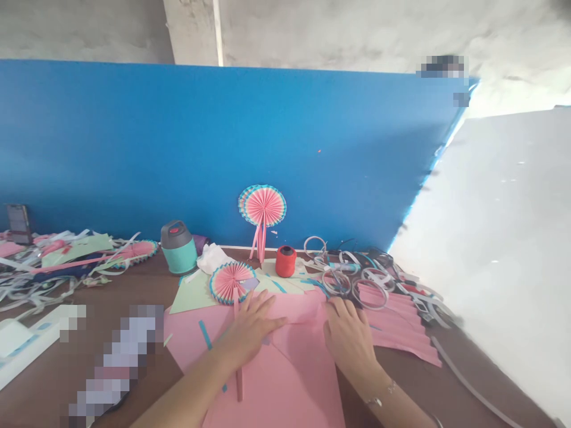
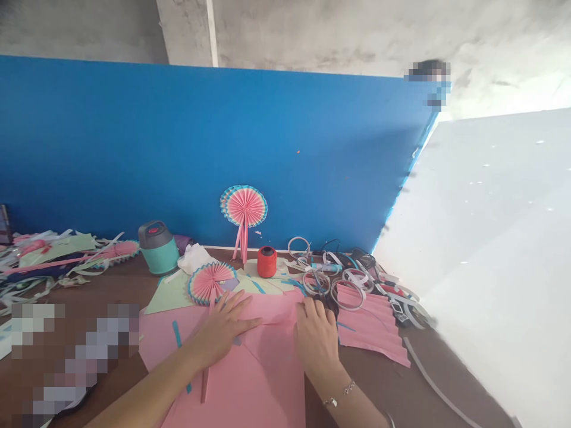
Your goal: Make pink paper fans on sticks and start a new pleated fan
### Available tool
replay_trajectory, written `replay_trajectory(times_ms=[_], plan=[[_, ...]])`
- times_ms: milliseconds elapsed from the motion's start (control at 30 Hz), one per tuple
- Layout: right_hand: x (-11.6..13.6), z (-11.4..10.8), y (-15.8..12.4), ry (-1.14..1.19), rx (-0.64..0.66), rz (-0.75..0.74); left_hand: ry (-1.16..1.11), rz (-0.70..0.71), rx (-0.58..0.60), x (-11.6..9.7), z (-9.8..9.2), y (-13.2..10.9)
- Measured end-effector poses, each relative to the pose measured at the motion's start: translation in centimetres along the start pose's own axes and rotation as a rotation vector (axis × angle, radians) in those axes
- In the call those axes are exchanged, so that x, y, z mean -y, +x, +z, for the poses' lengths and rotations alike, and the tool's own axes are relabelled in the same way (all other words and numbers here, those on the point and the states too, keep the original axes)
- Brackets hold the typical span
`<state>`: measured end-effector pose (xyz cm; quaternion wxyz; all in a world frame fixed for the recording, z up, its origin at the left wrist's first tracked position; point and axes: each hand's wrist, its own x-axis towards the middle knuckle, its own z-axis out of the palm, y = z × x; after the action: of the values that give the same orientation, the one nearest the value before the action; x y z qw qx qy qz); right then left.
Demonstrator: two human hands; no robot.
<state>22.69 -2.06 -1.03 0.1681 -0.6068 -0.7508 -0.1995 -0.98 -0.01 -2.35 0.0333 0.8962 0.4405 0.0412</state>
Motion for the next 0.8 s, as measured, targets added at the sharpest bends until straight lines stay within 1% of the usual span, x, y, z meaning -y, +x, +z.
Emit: replay_trajectory(times_ms=[133, 200, 267, 333, 367, 467, 533, 600, 700, 800], plan=[[1.3, 0.1, -0.3, 0.176, -0.136, -0.230, -0.004, -0.006, 0.012, -0.2, -0.3, 0.0], [1.9, 0.2, -0.6, 0.241, -0.160, -0.348, -0.003, -0.006, 0.000, -0.1, -0.2, -0.1], [2.2, 0.4, -0.8, 0.285, -0.146, -0.420, -0.001, 0.005, -0.024, 0.0, 0.1, -0.1], [2.3, 0.9, -1.0, 0.312, -0.068, -0.446, 0.007, 0.018, -0.051, 0.2, 0.6, 0.0], [2.3, 1.1, -1.1, 0.316, 0.005, -0.450, 0.013, 0.025, -0.060, 0.3, 0.8, 0.0], [2.3, 1.4, -1.1, 0.301, 0.279, -0.430, 0.032, 0.036, -0.058, 0.5, 1.2, 0.0], [2.4, 1.2, -1.0, 0.289, 0.397, -0.392, 0.046, 0.033, -0.052, 0.4, 1.3, -0.1], [2.6, 0.9, -0.9, 0.285, 0.440, -0.364, 0.069, 0.030, -0.061, 0.1, 1.3, -0.4], [2.7, 0.6, -0.7, 0.279, 0.461, -0.344, 0.119, 0.026, -0.079, -0.4, 1.4, -1.0], [2.9, 0.4, -0.7, 0.266, 0.473, -0.337, 0.140, 0.019, -0.050, -1.0, 1.4, -1.6]])
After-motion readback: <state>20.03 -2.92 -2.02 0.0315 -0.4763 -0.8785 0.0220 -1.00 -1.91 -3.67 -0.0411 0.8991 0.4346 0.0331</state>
